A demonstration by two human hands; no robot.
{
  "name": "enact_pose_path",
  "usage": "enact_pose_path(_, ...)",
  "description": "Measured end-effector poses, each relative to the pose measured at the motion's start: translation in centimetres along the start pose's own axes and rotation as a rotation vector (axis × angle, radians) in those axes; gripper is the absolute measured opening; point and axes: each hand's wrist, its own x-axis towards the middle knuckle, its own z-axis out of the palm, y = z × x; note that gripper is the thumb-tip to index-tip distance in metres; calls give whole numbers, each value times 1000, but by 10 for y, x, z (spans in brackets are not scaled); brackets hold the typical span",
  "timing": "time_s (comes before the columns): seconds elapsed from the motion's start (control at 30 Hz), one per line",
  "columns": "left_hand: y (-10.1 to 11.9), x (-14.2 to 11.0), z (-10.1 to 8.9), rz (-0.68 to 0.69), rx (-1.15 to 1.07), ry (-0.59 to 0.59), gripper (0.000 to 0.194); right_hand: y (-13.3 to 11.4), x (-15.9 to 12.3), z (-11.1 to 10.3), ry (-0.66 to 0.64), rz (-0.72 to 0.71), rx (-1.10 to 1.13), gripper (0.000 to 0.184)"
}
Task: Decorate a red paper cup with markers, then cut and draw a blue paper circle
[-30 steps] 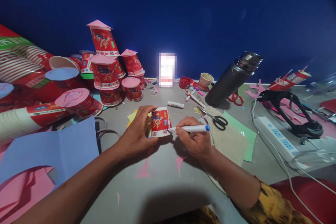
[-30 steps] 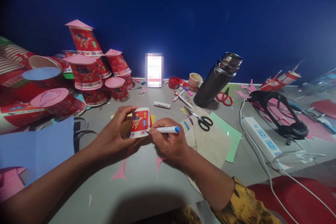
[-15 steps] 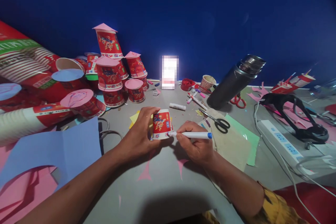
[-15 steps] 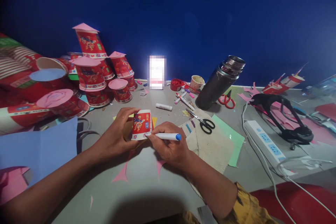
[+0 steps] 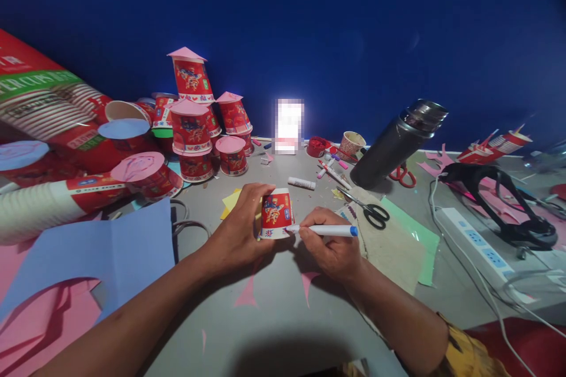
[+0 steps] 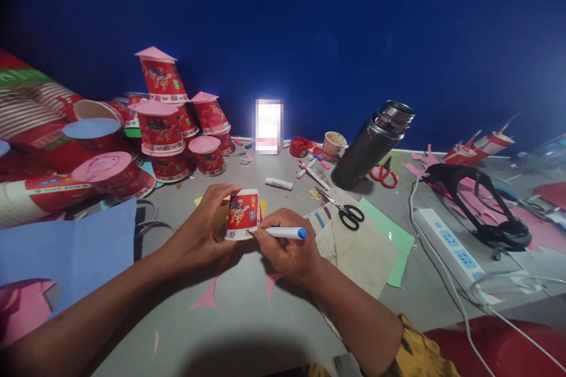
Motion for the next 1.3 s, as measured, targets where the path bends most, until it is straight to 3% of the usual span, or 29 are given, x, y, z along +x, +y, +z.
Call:
enact_pose_path(0.27,0,2,-2,-76,-45,14,73,3,-2,-3,104,14,13,10)
enact_pose_path(0.47,-1,3,-3,-184,-194,43,77,6,0,-2,109,-11,-87,17)
enact_pose_path(0.77,-3,4,-5,-228,-372,-7,76,13,1,1,87,-71,-118,18)
enact_pose_path(0.9,1,2,-10,-243,-423,-80,83,12,0,2,62,-130,-162,22)
enact_pose_path(1.3,-7,-4,-6,-266,-170,-146,82,14,-9,7,-53,-152,-225,23)
